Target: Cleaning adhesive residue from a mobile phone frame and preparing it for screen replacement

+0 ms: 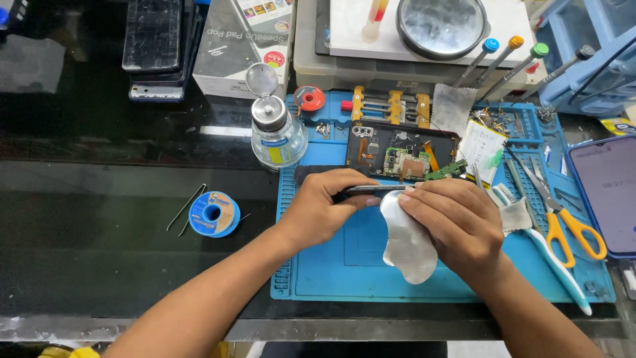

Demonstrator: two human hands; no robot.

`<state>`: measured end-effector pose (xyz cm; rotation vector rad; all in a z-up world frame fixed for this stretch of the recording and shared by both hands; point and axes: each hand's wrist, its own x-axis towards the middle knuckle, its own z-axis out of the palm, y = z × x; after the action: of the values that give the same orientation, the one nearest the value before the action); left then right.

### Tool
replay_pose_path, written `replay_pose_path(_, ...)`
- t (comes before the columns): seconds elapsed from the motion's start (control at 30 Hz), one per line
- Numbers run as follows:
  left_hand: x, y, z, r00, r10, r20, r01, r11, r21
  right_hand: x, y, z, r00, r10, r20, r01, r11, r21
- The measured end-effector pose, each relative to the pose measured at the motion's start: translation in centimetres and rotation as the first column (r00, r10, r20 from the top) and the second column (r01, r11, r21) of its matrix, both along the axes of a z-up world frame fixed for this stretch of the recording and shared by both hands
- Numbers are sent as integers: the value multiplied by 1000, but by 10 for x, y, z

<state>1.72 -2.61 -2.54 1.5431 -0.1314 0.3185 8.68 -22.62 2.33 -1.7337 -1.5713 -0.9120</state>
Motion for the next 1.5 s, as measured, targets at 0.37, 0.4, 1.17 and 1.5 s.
replay_pose_path(0.37,-2,0,2,1000,-9,24,8,999,43,2,1,-7,1000,6,7,-6,1000,15)
replay_pose_path(0.4,-2,0,2,1000,-5,24,4,999,45,3,1,-7,1000,19,6,-20,1000,23)
replay_pose_path(1.17,4,2,3,1000,-23,6,22,998,57,3,1,16,984,-31,-173,12,994,-108)
replay_pose_path(1.5,7,4,4,1000,-20,14,18,988,153,1,2,15,994,-78,74,88,985,-146)
